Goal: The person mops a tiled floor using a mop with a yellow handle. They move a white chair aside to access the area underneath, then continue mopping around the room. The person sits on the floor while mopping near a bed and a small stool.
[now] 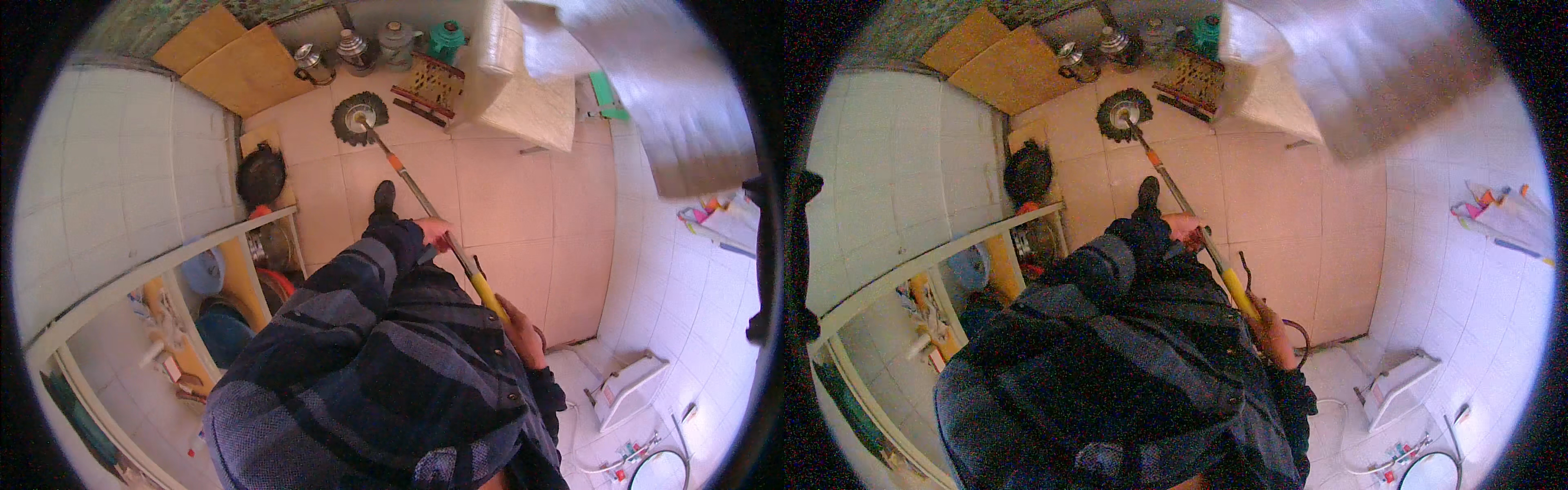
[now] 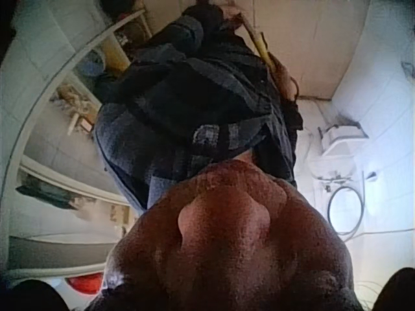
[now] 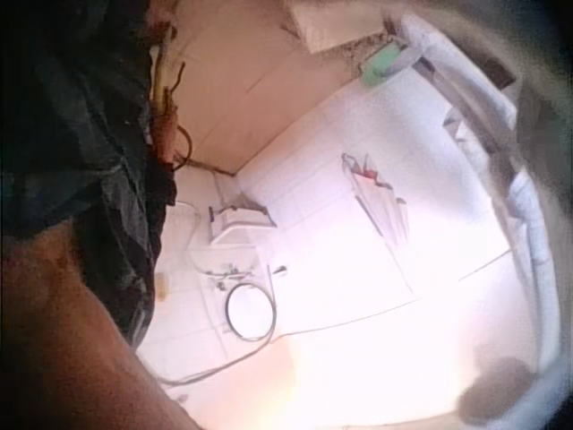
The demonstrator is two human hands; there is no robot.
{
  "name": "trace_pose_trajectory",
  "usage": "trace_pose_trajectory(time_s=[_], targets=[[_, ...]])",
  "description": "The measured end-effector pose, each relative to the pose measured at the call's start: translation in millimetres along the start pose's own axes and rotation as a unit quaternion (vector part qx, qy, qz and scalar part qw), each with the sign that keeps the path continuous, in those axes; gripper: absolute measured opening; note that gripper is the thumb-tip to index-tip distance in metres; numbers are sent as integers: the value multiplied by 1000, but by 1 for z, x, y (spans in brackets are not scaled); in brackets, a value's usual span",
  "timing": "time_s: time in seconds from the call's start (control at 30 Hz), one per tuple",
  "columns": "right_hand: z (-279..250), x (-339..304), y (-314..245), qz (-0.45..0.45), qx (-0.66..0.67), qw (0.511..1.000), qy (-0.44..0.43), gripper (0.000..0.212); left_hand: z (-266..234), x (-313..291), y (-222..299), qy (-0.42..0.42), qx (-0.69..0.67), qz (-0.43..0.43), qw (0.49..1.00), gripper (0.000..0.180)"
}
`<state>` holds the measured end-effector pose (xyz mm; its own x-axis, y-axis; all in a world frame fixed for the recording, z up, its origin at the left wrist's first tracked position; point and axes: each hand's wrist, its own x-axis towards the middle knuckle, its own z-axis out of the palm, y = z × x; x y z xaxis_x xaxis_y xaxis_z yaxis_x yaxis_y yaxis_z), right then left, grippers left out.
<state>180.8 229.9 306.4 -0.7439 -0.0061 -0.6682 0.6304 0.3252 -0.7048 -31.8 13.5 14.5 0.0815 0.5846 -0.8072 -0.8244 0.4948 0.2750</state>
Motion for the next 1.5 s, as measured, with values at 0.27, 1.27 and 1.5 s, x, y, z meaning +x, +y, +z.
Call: trace_pose_trajectory(time_s=[0.27, 1.27, 1.5], targets=[[-42, -113, 12, 141, 11, 990, 21, 53, 99, 14, -28, -190, 70, -117, 972, 51], [31, 56, -49, 90, 157, 982, 53, 51, -66, 1, 58, 138, -80, 44, 986, 37], [31, 63, -45, 59, 134, 989, 1, 54, -67, -22, 68, 139, 9, 36, 990, 48]])
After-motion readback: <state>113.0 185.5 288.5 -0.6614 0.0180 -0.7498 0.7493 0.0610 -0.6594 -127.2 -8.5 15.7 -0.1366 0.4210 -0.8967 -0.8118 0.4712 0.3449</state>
